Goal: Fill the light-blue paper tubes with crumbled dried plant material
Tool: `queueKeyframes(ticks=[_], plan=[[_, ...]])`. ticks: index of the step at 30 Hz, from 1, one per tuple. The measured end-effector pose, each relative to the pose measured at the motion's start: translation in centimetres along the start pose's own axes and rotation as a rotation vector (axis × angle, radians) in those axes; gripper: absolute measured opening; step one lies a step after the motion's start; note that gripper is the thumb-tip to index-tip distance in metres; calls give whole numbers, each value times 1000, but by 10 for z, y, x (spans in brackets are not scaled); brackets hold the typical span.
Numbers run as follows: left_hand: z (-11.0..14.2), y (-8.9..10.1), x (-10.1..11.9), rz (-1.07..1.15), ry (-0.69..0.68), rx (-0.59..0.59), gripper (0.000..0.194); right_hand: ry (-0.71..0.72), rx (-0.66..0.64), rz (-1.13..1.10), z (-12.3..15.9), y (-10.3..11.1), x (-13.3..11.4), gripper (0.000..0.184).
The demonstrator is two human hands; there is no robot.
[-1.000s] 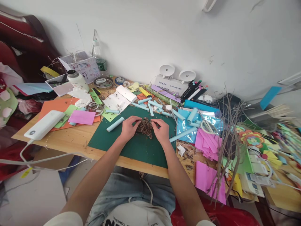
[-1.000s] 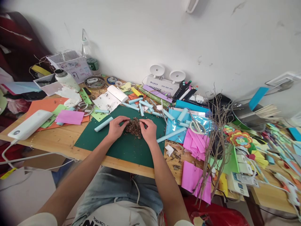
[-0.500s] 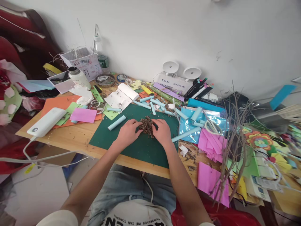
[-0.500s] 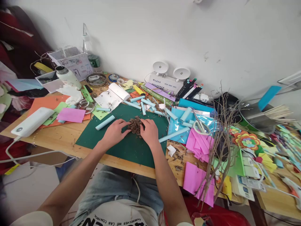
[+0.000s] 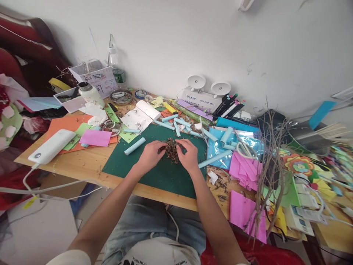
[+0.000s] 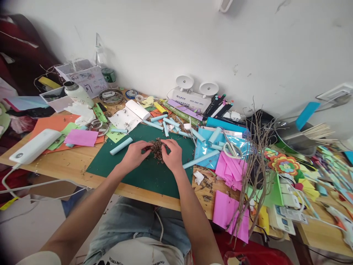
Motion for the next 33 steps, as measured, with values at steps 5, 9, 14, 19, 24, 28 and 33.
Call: queueKeyframes(ticks=[5,9,14,19,24,28,33], plan=[[-5,0,1,219,18,70,23,-62,-84,-189,1,-8,-6,29],[-7,-9,2,332,65,102,26,-138,-1,-246,2,-9,4,15],[-8,-22,-8,583,192,81,26,-224,78,-315,3,-9,16,10],[-7,-30,-23,605,293,106,26,-242,20,-345,5,-17,16,13],[-7,-33,-31,731,368,125,30,-263,12,-331,3,-11,17,16],[-10,-34,-28,825,366,119,32,-205,-59,-363,0,-10,12,30],[-9,-38,-28,776,352,78,30,-136,26,-196,2,-13,8,18]])
Point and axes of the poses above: each hand's wrist, its own z-axis away from the middle knuckle, its own y-axis out of the back of the hand, x = y × z, the point moved 6 cm from there along -z, towards the middle knuckle, and after that the axes turned 6 degrees about x, right-handed, at the moved point
